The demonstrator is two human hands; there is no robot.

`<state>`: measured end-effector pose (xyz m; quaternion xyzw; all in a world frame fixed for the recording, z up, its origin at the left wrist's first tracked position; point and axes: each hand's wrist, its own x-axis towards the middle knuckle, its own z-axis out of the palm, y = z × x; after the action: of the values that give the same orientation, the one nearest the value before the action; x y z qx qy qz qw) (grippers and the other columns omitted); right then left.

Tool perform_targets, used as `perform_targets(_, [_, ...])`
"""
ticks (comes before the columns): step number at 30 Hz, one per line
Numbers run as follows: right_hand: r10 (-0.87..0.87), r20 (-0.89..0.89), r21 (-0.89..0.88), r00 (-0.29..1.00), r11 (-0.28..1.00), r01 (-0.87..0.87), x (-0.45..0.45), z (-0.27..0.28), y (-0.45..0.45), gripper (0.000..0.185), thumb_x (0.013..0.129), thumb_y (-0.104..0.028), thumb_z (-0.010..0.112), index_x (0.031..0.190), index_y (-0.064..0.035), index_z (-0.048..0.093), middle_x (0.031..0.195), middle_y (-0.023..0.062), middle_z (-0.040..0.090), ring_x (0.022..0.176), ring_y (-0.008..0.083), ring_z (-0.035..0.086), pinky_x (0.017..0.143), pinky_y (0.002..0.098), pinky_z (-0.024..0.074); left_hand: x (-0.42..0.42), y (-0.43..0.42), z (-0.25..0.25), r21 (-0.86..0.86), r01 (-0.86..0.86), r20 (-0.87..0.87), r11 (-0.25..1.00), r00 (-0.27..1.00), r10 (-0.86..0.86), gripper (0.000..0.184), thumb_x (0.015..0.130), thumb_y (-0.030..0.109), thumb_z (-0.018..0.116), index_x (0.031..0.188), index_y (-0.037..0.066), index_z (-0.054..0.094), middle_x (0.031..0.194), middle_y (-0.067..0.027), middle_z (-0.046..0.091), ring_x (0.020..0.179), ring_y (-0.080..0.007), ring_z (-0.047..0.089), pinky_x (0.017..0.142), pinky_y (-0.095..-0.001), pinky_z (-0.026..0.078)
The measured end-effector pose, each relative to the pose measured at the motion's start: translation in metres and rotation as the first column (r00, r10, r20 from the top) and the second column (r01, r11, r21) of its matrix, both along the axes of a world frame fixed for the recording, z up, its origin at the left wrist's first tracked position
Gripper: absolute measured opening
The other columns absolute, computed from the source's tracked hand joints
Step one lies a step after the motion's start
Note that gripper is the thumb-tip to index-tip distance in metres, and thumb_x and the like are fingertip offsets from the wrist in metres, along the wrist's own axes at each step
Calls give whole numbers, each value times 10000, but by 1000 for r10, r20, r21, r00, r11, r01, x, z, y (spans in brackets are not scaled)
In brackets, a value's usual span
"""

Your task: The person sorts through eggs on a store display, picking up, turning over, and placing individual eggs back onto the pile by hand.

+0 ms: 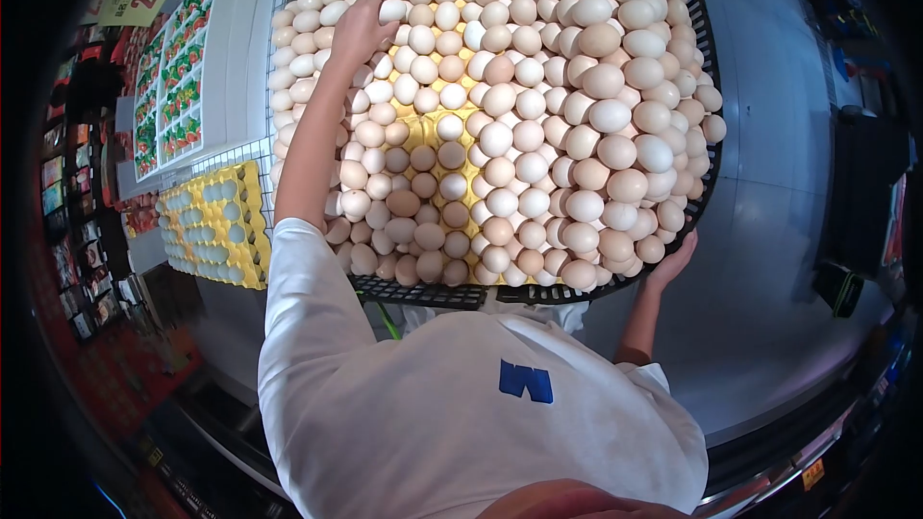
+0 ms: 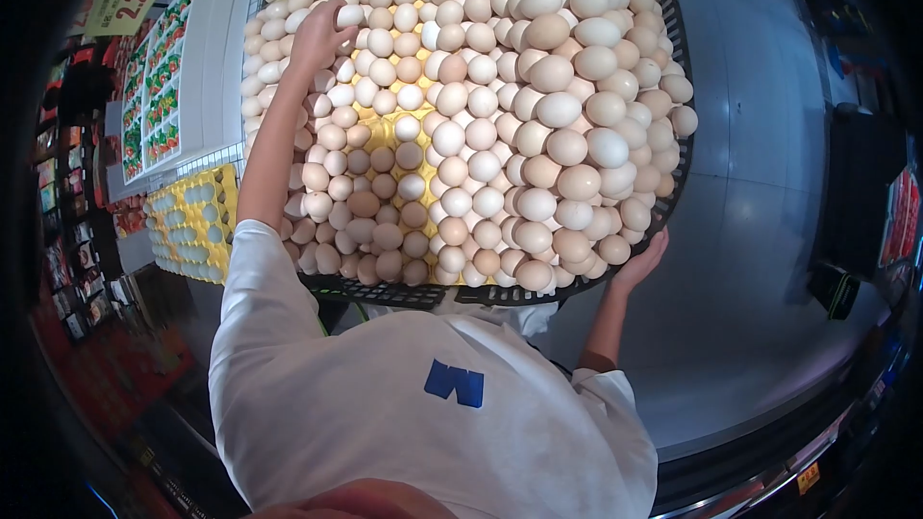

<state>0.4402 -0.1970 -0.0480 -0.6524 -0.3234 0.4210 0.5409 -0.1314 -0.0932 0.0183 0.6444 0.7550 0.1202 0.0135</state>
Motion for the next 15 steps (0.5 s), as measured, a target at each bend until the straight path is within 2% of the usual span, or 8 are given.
perform_targets(4, [-8, -15, -3, 1000, 1000, 8, 5, -7, 0, 437, 1009, -310, 389, 1266, 24, 504, 1227, 121, 544, 1122, 227, 526, 982, 359, 399, 40, 23, 5, 50, -24, 409, 998, 912, 2, 527, 698, 237, 784, 1150, 58, 582, 1042, -122, 647, 922, -232, 640, 789, -337, 521])
perform_targets(5, [-7, -13, 0, 1000, 1000, 7, 6, -8, 0, 437, 1009, -310, 389, 1266, 24, 504, 1227, 121, 544, 1122, 227, 526, 982, 359, 399, 48, 30, -2, 53, -25, 411, 998, 912, 1, 527, 698, 237, 784, 1150, 58, 582, 1042, -122, 647, 922, -232, 640, 789, -337, 521])
perform_targets(7, [6, -13, 0, 1000, 1000, -6, 6, -7, 0, 440, 1008, -315, 394, 1264, 26, 505, 1229, 125, 543, 1122, 227, 528, 979, 358, 402, 66, 50, -16, 242, -22, 696, 970, 701, -158, 479, 760, 233, 771, 1153, 40, 577, 1006, -79, 647, 876, -157, 626, 759, -291, 516])
perform_targets(8, [3, -11, 3, 1000, 1000, -3, 5, -6, 0, 440, 1008, -315, 394, 1264, 26, 505, 1229, 125, 543, 1122, 227, 528, 979, 358, 402, 78, 56, -18, 246, -19, 696, 969, 699, -163, 479, 760, 233, 771, 1153, 40, 577, 1006, -79, 647, 876, -157, 626, 759, -291, 516])
perform_targets(10, [-10, -26, 7, 1000, 1000, 10, 3, -4, 0, 442, 1006, -313, 397, 1265, 29, 503, 1230, 130, 542, 1123, 226, 529, 976, 357, 406, 108, 62, -10, 279, -148, 894, 949, 402, -200, 457, 799, 200, 758, 1178, 32, 565, 1007, -64, 643, 867, -128, 618, 742, -249, 511])
perform_targets(11, [-14, -25, 8, 1000, 1000, 14, 3, -5, 0, 442, 1006, -313, 397, 1265, 29, 503, 1230, 130, 542, 1123, 226, 529, 976, 357, 406, 116, 66, -13, 192, -193, 956, 962, 258, -139, 450, 824, 160, 740, 1175, 6, 505, 1002, -96, 640, 865, -125, 614, 735, -229, 511])
perform_targets(14, [-6, 16, 14, 1000, 1000, 6, 4, -5, 0, 444, 1004, -311, 397, 1269, 31, 497, 1225, 132, 542, 1120, 226, 530, 973, 356, 410, 134, 80, -34, 184, -255, 979, 949, 135, -153, 451, 833, 147, 728, 1141, -12, 439, 979, -119, 636, 853, -133, 613, 725, -242, 519])
perform_targets(15, [-6, -10, 15, 1000, 1000, 6, 2, -4, 0, 444, 1004, -311, 399, 1271, 31, 495, 1223, 132, 542, 1116, 226, 531, 972, 357, 410, 140, 83, -38, 208, -254, 968, 945, 193, -161, 450, 833, 134, 718, 1111, -16, 397, 967, -141, 636, 844, -144, 622, 711, -268, 530])
